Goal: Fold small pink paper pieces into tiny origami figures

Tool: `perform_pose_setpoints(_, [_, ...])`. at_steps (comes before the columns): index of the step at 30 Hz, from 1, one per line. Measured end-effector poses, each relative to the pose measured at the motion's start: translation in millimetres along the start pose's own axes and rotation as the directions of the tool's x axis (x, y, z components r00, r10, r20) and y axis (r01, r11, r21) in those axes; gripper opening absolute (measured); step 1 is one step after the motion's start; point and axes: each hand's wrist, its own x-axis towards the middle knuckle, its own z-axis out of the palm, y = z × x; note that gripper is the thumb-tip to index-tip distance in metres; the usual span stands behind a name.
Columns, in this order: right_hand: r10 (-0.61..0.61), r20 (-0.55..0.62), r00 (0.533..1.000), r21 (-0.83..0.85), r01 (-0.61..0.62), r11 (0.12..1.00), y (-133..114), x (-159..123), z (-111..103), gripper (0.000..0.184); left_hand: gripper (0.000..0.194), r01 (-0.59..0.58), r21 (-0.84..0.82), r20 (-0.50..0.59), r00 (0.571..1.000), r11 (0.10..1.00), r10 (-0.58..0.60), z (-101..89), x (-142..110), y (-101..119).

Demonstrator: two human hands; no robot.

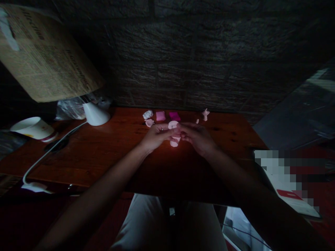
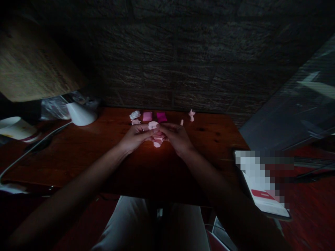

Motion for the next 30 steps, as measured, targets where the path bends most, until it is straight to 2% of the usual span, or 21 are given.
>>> perform_pose_setpoints(8, [-0.11,0.017,0.994,-0.082,0.111,0.99,-3.1,1.5,-3.1,0.029,0.038,0.041,0.006,0.019,0.999,0.999,-0.041,-2.0,1.2,-0.8])
perform_pose_setpoints(11, [-0.133,-0.017,0.991,-0.11,0.13,0.985,-2.4,3.3,-4.8,0.031,0.042,0.039,-0.031,-0.02,0.999,0.999,-0.04,-2.4,2.2,-0.7])
perform_pose_setpoints(15, [-0.135,-0.065,0.989,-0.135,0.126,0.983,0.2,5.0,-5.1,0.029,0.043,-0.014,-0.057,-0.127,0.992,0.998,0.007,-1.1,2.3,2.2])
perform_pose_setpoints(19, [-0.228,-0.074,0.971,-0.179,0.213,0.961,0.2,3.9,-3.6,0.025,0.035,-0.06,-0.049,-0.181,0.982,0.997,0.05,-0.7,2.6,3.0])
perform_pose_setpoints(23, [-0.353,-0.103,0.93,-0.294,0.311,0.904,-2.3,0.8,-2.8,0.019,0.036,-0.073,-0.065,-0.185,0.981,0.995,0.059,-1.7,3.4,0.1])
perform_pose_setpoints(26, [-0.389,-0.132,0.911,-0.317,0.333,0.888,-1.7,-0.6,-1.8,0.017,0.037,-0.126,-0.011,-0.179,0.976,0.992,0.122,0.0,2.9,-2.1])
perform_pose_setpoints(30, [-0.324,-0.136,0.936,-0.231,0.288,0.929,2.1,-0.2,0.9,0.013,0.032,-0.196,0.135,-0.181,0.959,0.971,0.218,4.4,1.3,-3.1])
